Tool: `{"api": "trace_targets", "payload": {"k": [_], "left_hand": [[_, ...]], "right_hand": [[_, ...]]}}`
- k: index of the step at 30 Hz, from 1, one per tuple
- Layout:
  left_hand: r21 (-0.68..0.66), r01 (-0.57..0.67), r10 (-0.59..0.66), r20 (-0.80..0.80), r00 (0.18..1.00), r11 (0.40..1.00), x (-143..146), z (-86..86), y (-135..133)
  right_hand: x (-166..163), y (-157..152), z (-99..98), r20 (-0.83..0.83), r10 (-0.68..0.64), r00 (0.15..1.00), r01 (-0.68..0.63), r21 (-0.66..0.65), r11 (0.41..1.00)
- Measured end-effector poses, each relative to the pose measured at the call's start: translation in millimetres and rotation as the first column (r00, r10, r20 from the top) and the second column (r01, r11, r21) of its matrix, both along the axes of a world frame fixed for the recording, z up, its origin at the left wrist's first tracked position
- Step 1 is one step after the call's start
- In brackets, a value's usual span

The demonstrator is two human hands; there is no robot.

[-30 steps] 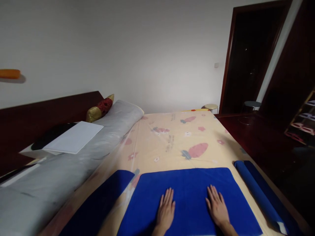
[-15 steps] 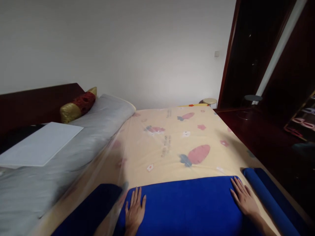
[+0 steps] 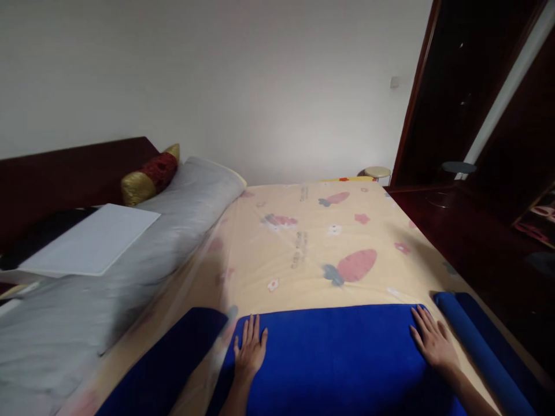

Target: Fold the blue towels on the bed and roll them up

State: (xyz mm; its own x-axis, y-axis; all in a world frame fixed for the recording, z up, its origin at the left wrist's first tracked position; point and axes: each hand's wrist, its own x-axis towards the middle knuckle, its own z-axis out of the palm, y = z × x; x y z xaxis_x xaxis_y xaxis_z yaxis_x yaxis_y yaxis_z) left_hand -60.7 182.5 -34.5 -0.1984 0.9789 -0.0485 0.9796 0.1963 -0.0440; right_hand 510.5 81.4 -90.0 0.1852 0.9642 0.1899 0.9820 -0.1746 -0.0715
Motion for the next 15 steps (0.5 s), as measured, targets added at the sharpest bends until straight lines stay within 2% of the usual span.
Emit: {"api": "trace_targets", "payload": {"k": [3,5,8,11,13,15], "left_hand": [[-0.014,-0.02,0.02,0.01,1.0,1.0,21,13.1,-4],[0.065,0.06,-0.062,0.022,0.998,0.996,55,16.3,-13],[0.086,0.33,-0.339,0.12,0.933,0.94,130,8.5,-30],[0.07,0.466,-0.469,0.241,0.85,0.882,192,-7.5,-39],[0.08,0.515,-0.516,0.273,0.812,0.853,201,-15.2,-37],[0.093,0.496,-0.502,0.25,0.828,0.863,179,-16.5,-28]], "right_hand": [[-24,6,2.8,-0.005,-0.086,0.996,0.087,0.025,0.996],[-61,11,9.9,-0.054,-0.066,0.996,0.067,0.019,0.998],[-144,22,23.8,-0.191,0.162,0.968,-0.17,-0.026,0.985],[-215,36,34.0,-0.314,0.326,0.892,-0.365,-0.073,0.928],[-225,44,36.4,-0.341,0.353,0.871,-0.404,-0.089,0.911],[-198,47,34.1,-0.316,0.304,0.899,-0.349,-0.096,0.932]]}}
